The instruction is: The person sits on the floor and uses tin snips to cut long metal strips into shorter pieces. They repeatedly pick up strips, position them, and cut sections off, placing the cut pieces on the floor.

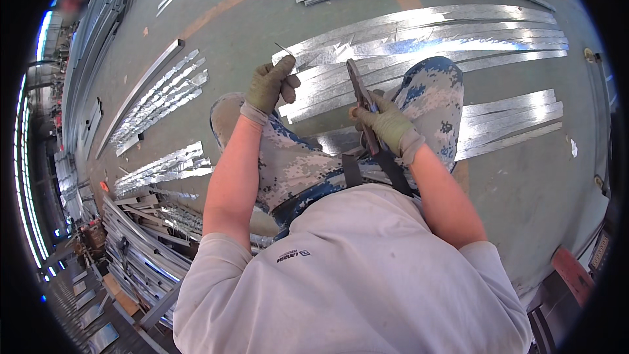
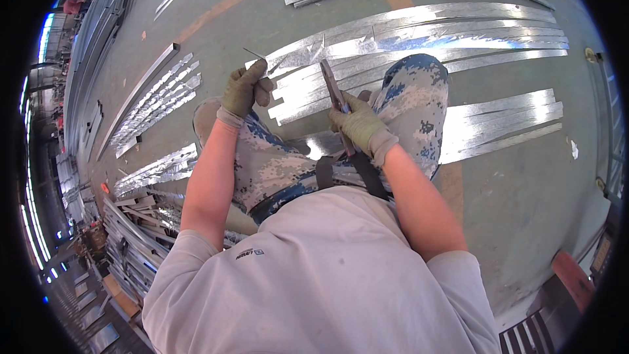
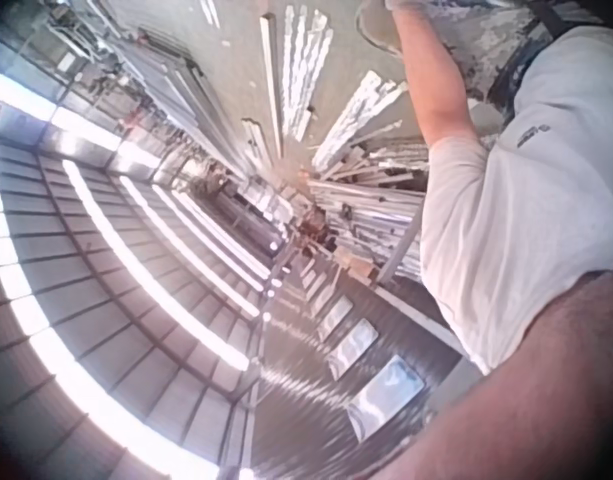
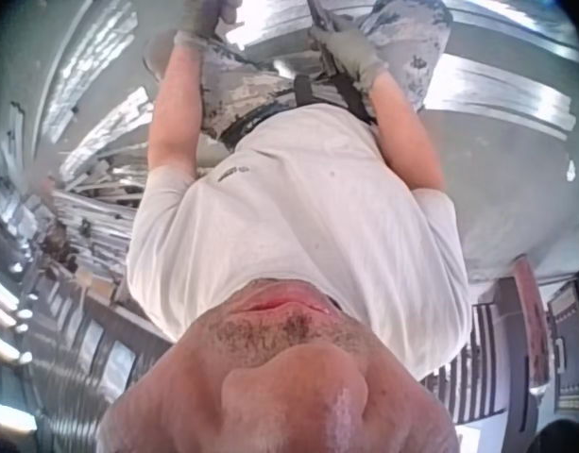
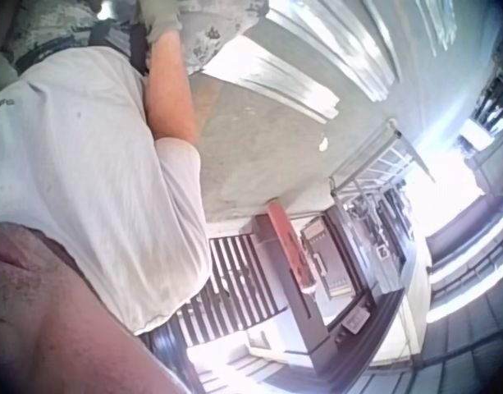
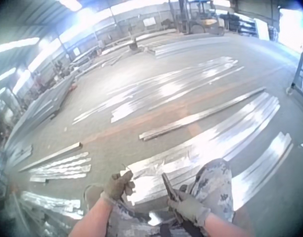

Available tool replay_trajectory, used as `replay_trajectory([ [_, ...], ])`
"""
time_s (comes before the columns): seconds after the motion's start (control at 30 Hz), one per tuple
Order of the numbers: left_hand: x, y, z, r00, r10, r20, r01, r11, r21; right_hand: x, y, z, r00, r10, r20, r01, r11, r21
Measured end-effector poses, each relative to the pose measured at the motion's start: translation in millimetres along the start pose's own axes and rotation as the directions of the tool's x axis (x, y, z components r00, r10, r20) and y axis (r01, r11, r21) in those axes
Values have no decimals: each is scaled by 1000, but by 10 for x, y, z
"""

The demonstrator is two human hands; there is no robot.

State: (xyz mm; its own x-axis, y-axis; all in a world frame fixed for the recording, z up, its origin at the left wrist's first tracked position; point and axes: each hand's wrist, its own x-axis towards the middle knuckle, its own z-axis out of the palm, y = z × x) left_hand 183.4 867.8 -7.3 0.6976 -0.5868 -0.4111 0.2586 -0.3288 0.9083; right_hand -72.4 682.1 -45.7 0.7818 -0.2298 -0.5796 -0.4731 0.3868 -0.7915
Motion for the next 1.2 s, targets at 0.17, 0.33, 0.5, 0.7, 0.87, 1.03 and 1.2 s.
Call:
replay_trajectory([
  [0.17,3,-25,-31,1000,-1,14,1,1000,13,-15,-52,33,1000,20,-22,-20,999,28],
  [0.33,-35,10,-25,998,7,60,-11,997,78,-80,-127,83,999,11,-51,-8,998,59],
  [0.5,-267,-14,178,992,9,126,11,987,-158,-19,-22,88,998,10,-65,-11,1000,-15],
  [0.7,-263,-280,302,980,-33,195,106,919,-380,52,179,89,995,-33,-91,24,995,-100],
  [0.87,-344,-425,639,992,50,115,15,866,-501,-26,14,94,989,-58,-139,35,987,-159],
  [1.03,-97,-211,976,995,32,91,8,912,-411,-91,-33,109,991,-61,-121,40,985,-169],
  [1.2,299,-521,1150,993,-26,116,85,836,-542,-100,34,70,992,-73,-102,48,972,-228],
])
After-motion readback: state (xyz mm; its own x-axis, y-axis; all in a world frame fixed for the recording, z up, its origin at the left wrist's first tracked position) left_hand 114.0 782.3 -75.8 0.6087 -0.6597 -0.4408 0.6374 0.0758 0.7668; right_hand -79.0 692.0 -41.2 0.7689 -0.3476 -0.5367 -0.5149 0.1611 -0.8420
